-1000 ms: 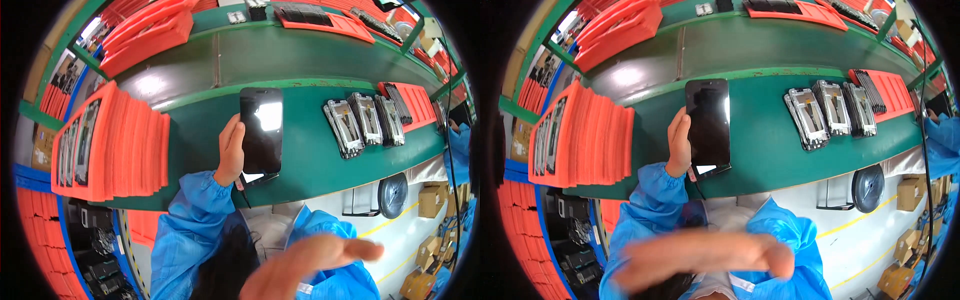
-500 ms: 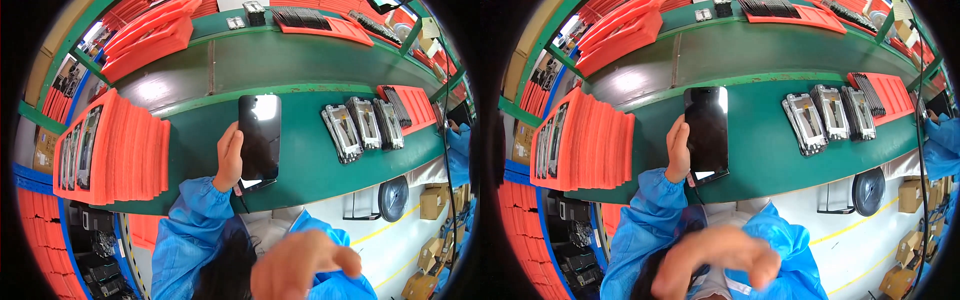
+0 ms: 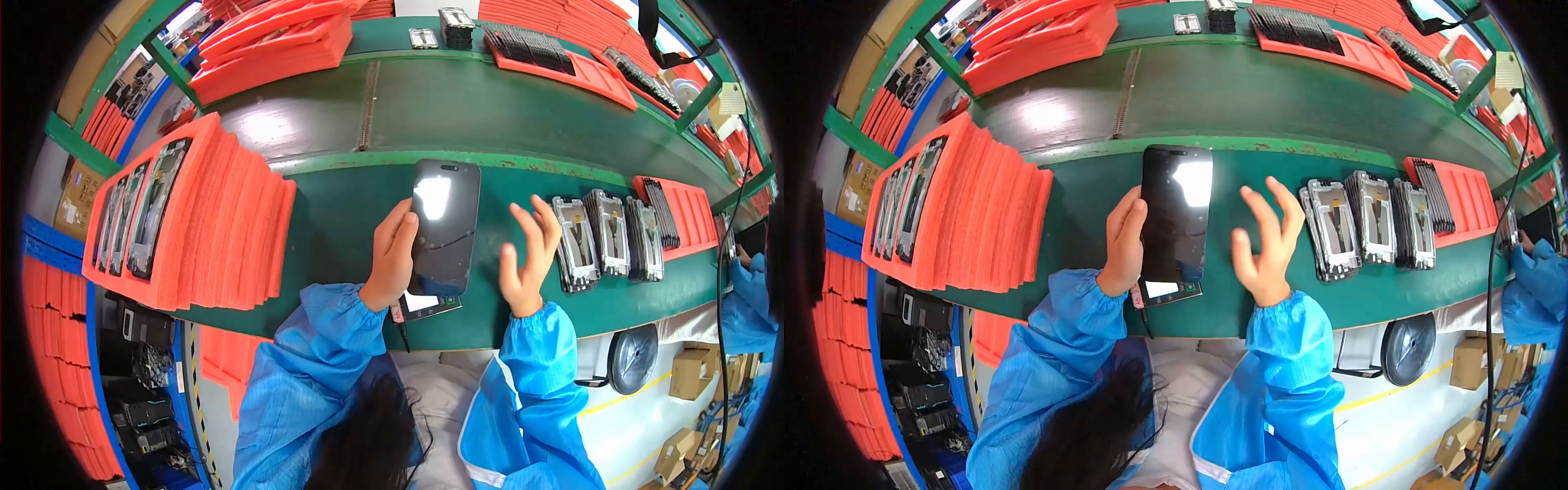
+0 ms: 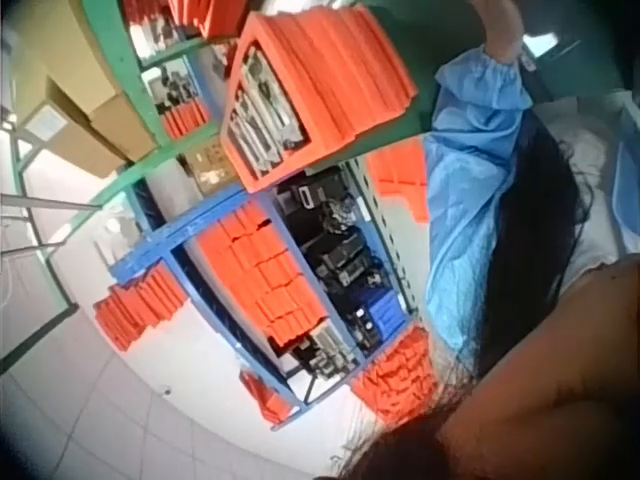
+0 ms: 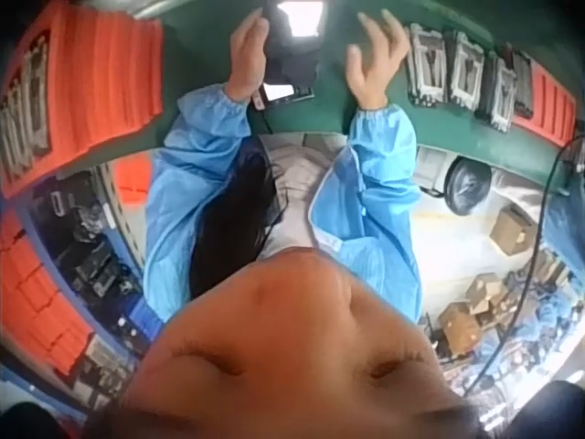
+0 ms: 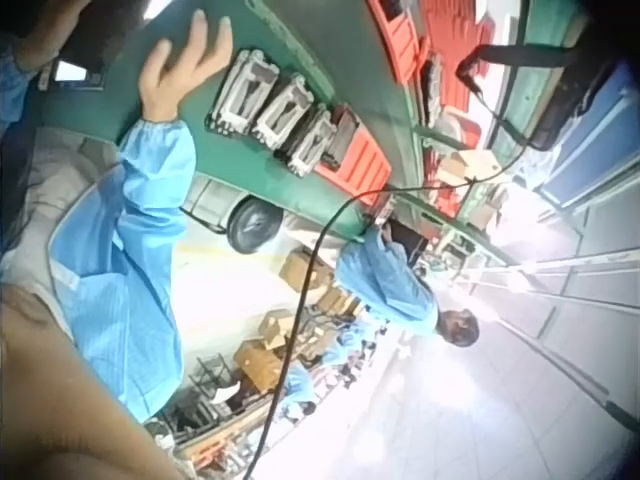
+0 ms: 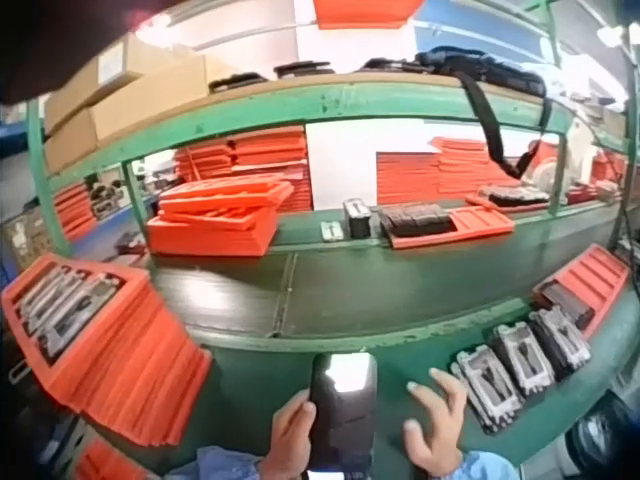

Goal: Assembling smartphone displays and internal components on a factory production line.

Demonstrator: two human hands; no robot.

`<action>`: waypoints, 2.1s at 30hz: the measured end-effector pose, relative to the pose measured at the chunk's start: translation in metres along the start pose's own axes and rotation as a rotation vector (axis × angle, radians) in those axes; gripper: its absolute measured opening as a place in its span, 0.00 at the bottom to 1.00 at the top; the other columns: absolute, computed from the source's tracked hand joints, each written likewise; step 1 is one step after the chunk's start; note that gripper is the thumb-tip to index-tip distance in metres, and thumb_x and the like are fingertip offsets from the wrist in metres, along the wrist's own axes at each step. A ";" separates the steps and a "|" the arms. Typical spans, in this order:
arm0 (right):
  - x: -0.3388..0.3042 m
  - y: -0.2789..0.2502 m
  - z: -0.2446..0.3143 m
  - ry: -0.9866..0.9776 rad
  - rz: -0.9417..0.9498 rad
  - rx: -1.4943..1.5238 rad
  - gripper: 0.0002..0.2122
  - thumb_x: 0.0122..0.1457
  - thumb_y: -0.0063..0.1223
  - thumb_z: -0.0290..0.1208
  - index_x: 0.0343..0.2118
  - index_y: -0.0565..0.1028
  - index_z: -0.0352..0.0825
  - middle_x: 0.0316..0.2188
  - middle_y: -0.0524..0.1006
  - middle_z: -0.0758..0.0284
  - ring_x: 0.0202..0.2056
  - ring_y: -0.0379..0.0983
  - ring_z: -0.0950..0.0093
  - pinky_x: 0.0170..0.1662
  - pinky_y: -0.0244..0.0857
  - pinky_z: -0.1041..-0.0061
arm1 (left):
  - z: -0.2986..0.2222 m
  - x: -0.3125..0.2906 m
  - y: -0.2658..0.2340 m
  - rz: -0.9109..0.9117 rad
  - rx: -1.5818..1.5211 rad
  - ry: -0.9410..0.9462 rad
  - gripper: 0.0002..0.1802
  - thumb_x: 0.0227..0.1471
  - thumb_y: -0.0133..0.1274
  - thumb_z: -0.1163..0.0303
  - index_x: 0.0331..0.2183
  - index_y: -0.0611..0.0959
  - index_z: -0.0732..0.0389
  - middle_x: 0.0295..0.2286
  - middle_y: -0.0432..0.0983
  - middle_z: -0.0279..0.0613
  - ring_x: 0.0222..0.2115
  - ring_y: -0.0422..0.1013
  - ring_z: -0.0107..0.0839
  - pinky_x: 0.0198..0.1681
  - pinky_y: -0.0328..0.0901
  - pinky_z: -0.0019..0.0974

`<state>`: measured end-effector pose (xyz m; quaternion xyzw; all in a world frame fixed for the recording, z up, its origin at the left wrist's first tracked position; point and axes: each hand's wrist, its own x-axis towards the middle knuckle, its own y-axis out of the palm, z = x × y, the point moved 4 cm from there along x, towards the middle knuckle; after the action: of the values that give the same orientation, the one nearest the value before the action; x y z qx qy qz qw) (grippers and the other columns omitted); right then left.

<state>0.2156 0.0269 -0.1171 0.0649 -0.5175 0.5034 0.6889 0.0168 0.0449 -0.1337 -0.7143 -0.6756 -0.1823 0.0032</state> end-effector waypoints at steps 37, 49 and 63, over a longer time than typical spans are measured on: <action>-0.034 0.001 0.024 -0.228 0.373 0.137 0.19 0.55 0.47 0.48 0.31 0.84 0.39 0.56 0.62 0.53 0.57 0.52 0.55 0.60 0.46 0.56 | -0.001 0.003 -0.004 -0.042 0.037 0.024 0.19 0.64 0.35 0.65 0.47 0.73 0.69 0.32 0.75 0.38 0.32 0.70 0.20 0.35 0.64 0.26; -0.057 -0.007 0.042 -0.102 0.285 0.092 0.15 0.51 0.49 0.43 0.30 0.84 0.42 0.56 0.64 0.53 0.57 0.53 0.54 0.60 0.48 0.56 | 0.009 0.011 -0.013 -0.192 -0.131 -0.124 0.18 0.64 0.36 0.65 0.42 0.75 0.68 0.33 0.76 0.38 0.32 0.72 0.22 0.36 0.66 0.27; -0.024 0.005 0.033 0.173 0.174 0.023 0.23 0.47 0.57 0.29 0.51 0.73 0.35 0.58 0.63 0.55 0.59 0.54 0.54 0.59 0.52 0.58 | 0.024 0.004 -0.007 -0.141 -0.455 -0.391 0.18 0.63 0.39 0.62 0.43 0.76 0.66 0.35 0.76 0.37 0.33 0.73 0.24 0.37 0.68 0.28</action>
<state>0.1916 -0.0064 -0.1231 -0.0162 -0.4540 0.5710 0.6838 0.0165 0.0553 -0.1564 -0.6694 -0.6533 -0.1880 -0.2995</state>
